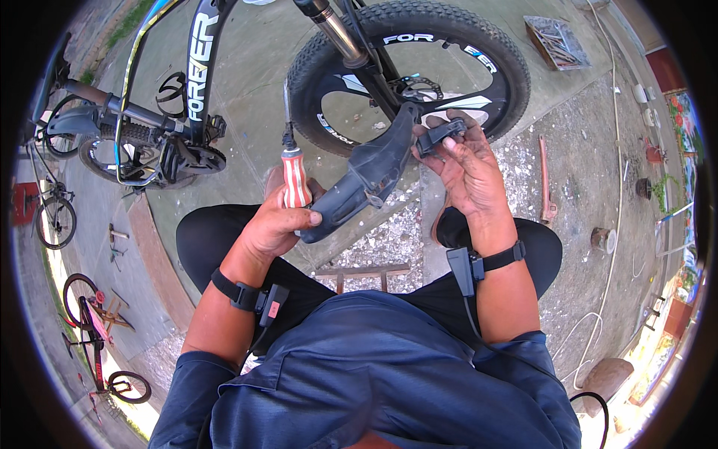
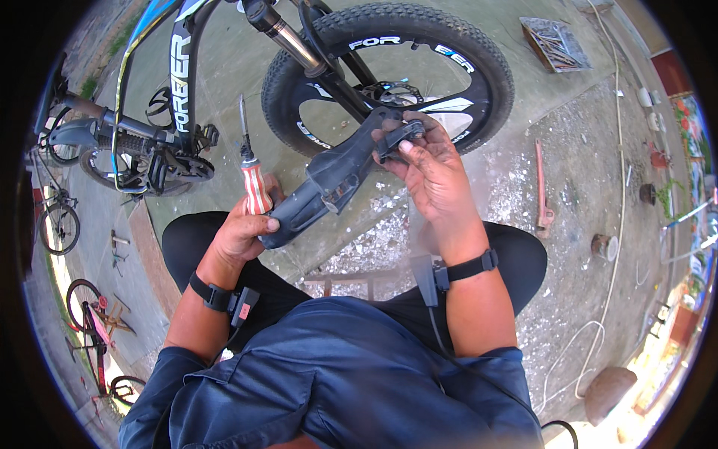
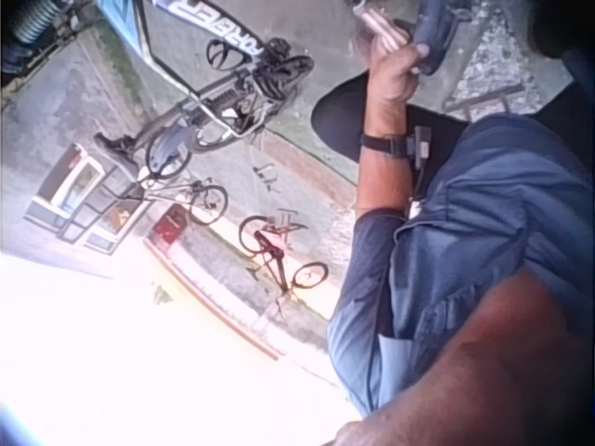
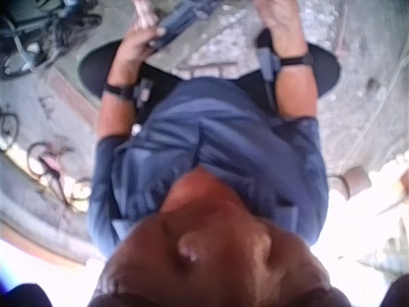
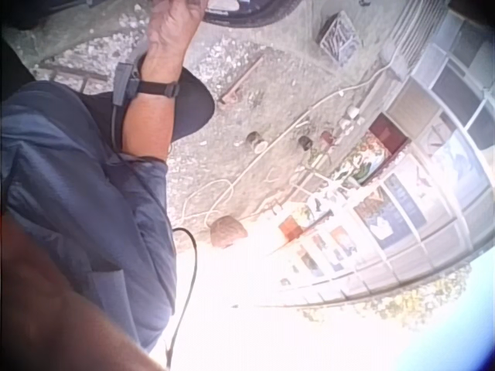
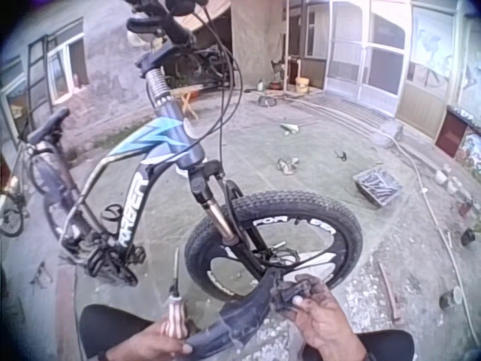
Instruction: The person retrieves a small part from a bucket and uses a screwdriver to attach a plastic fender to the front fork of a bicycle while sitting in an outdoor area. They align the fender with the fork and begin securing it with screws.
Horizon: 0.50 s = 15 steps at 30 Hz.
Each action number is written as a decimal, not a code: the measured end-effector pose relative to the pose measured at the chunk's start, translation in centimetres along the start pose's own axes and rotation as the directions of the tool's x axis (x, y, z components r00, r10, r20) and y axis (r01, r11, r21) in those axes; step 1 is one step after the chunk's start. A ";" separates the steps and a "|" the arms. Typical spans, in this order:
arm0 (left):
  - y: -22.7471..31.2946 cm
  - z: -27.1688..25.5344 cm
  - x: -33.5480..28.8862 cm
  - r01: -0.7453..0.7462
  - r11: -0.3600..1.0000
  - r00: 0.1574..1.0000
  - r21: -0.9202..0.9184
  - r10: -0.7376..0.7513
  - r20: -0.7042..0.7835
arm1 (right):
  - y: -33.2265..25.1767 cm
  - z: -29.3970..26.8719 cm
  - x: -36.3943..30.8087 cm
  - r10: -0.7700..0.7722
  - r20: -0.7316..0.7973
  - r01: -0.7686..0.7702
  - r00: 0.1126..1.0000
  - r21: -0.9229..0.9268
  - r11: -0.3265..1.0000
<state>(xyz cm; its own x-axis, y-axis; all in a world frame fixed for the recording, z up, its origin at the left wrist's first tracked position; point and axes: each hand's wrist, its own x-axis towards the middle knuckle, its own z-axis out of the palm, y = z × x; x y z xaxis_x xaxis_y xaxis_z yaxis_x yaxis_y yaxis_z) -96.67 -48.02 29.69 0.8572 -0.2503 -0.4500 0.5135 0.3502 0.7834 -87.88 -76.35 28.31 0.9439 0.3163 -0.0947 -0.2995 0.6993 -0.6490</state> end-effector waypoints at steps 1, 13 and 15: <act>0.0 0.0 0.0 0.001 1.000 1.000 0.003 -0.001 0.000 | 0.0 0.0 0.0 -0.001 0.003 0.001 1.000 0.002 1.000; 0.2 0.2 -0.1 0.007 1.000 1.000 -0.005 -0.007 0.000 | 0.1 -0.2 0.2 -0.012 0.028 0.012 1.000 -0.017 1.000; 0.2 0.1 -0.1 0.006 1.000 1.000 0.001 -0.006 0.006 | 0.1 -0.2 0.2 -0.013 0.031 0.014 0.999 -0.020 1.000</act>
<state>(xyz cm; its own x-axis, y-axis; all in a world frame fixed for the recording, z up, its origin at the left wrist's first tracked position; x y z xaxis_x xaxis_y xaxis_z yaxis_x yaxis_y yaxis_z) -96.69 -48.02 29.94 0.8541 -0.2577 -0.4517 0.5182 0.3477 0.7814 -87.74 -76.32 28.06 0.9431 0.3266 -0.0628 -0.2835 0.6909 -0.6650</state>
